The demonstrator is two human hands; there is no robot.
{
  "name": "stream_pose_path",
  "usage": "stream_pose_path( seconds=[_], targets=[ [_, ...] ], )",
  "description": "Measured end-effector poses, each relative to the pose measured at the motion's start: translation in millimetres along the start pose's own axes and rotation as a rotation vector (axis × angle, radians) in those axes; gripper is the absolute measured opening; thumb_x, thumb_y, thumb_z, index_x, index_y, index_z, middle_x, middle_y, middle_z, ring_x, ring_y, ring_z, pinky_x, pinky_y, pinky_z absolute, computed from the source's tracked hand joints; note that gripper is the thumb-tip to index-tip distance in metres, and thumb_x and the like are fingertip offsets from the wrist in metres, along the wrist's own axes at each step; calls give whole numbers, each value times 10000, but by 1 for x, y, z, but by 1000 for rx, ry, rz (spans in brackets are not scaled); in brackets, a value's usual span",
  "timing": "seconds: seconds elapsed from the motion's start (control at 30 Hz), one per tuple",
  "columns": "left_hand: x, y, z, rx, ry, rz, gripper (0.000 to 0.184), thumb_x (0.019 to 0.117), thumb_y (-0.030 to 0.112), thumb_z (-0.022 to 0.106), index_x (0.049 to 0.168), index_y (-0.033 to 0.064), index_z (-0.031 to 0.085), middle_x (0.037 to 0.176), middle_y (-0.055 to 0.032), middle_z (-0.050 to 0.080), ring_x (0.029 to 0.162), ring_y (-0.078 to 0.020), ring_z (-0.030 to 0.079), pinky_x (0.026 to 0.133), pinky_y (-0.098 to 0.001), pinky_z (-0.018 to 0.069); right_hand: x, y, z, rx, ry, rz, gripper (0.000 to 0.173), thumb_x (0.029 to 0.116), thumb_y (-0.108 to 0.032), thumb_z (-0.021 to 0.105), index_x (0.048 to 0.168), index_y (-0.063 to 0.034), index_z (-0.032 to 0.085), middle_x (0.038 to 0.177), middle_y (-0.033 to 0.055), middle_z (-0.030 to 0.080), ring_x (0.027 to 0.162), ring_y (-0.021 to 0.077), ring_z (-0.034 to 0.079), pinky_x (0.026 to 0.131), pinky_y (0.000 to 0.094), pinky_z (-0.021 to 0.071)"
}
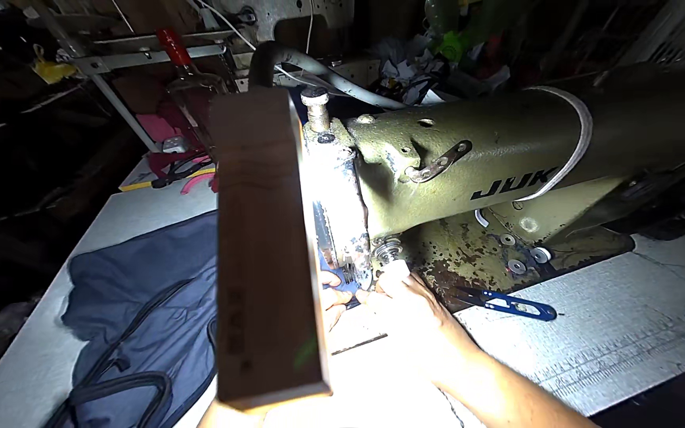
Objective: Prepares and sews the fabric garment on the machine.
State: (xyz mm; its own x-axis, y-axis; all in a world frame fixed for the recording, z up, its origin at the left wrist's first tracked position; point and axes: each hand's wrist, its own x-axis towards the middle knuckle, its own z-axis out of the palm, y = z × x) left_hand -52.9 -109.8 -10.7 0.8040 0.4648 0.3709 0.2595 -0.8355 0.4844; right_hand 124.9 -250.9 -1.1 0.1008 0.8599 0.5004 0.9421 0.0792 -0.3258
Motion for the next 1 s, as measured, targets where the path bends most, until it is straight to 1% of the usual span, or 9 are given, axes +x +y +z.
stream_pose_path(
  seconds=[0.23, 0.33, 0.43, 0.67, 0.73, 0.77, 0.83, 0.93, 1.0],
  targets=[
    [5, 3, -3, 12, 8, -15, 249, 981, 363, 586, 1029, 257, 807, 1153, 83, 691, 1148, -53, 599, 1002, -250, 470, 13, 18, -10, 187, -207, 10, 211, 973, -112, 624, 1105, -122, 789, 1002, 89, 690, 988, 243, 655, 887, 360, 544],
    [11, 31, -12, -50, 7, -51, 217, 949, 209, 631, 978, 83, 805, 1114, -76, 736, 1123, -191, 654, 1004, -336, 472, 10, 24, -2, 191, -57, -65, 214, 922, -97, 640, 1055, -139, 803, 927, 41, 697, 921, 185, 673, 869, 297, 548],
    [8, 14, -6, -16, 17, 5, 234, 962, 282, 593, 972, 177, 802, 1135, 29, 706, 1146, -71, 598, 1025, -259, 428, 10, 23, 0, 212, -46, -22, 225, 936, -103, 628, 1055, -164, 808, 899, 43, 694, 889, 174, 674, 839, 292, 552],
    [1, 0, 4, 103, 76, 70, 258, 966, 301, 556, 973, 232, 804, 1055, 46, 678, 1070, -98, 600, 968, -304, 448, 10, 24, -2, 266, -52, -30, 183, 914, -105, 658, 1000, -138, 817, 881, 51, 695, 859, 167, 667, 811, 282, 547],
    [7, 17, -4, 132, 34, 61, 236, 952, 221, 579, 962, 162, 807, 970, -5, 692, 988, -159, 628, 917, -339, 462, 10, 24, -2, 269, -38, -37, 180, 913, -102, 655, 989, -129, 816, 869, 54, 696, 850, 170, 670, 814, 292, 548],
    [14, 37, -15, 97, -32, 23, 208, 952, 124, 605, 970, 57, 801, 961, -98, 719, 987, -249, 650, 928, -395, 463, 10, 23, -3, 273, -46, -32, 189, 916, -98, 650, 1000, -123, 817, 876, 62, 697, 857, 180, 670, 824, 306, 548],
    [18, 46, -21, 74, -84, -19, 206, 951, 91, 607, 984, 16, 795, 1016, -146, 734, 1041, -292, 660, 966, -422, 459, 9, 22, -3, 266, -52, -33, 200, 924, -98, 640, 1013, -124, 817, 893, 63, 696, 878, 184, 670, 845, 310, 545],
    [12, 12, -8, 139, 19, 110, 233, 949, 233, 574, 948, 179, 801, 1032, 12, 709, 1065, -133, 635, 958, -310, 466, 8, 23, 0, 233, -37, -43, 196, 946, -129, 637, 1030, -133, 814, 914, 62, 695, 905, 181, 670, 873, 312, 543],
    [11, 0, -6, 121, 13, 110, 253, 973, 274, 552, 964, 201, 794, 1048, 46, 698, 1058, -94, 621, 957, -318, 452, 8, 23, 0, 207, -29, -35, 194, 944, -134, 641, 1031, -140, 814, 919, 62, 696, 908, 188, 674, 872, 323, 547]
  ],
)
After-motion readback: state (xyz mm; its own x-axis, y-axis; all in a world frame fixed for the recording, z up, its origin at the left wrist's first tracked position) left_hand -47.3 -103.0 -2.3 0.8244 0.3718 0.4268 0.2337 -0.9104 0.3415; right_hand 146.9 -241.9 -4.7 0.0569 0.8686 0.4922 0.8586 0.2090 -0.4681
